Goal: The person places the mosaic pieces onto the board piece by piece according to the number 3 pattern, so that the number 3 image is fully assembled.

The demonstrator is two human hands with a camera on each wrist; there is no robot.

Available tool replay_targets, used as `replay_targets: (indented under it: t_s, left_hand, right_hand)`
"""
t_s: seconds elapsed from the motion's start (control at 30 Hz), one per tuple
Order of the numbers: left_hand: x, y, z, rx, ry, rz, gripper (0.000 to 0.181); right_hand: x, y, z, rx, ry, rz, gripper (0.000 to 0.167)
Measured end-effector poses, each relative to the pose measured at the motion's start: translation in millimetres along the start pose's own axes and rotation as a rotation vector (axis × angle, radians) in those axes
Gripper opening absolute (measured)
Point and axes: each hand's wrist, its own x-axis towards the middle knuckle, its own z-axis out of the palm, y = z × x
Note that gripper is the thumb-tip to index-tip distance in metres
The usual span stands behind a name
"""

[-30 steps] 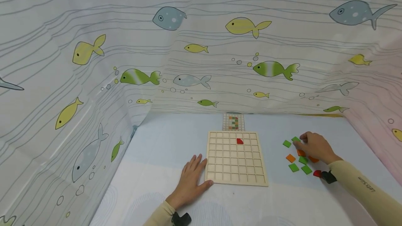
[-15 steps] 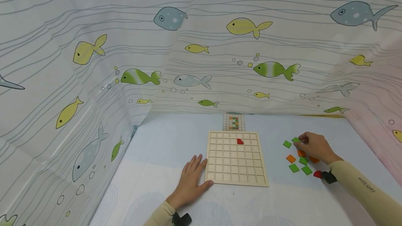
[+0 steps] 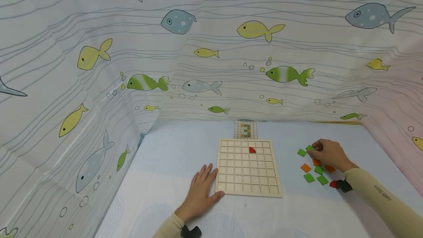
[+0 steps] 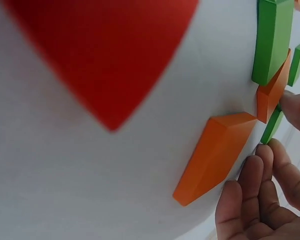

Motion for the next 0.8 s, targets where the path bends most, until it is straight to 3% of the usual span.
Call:
replay_targets:
  t_s: [0.8]
  left_hand:
    - [-0.7,-1.0,0.8,-0.005,0.016,0.007,0.077]
  right_hand:
    - [0.7,-3.3,6.6,-0.017,-0.010,-0.093,0.036]
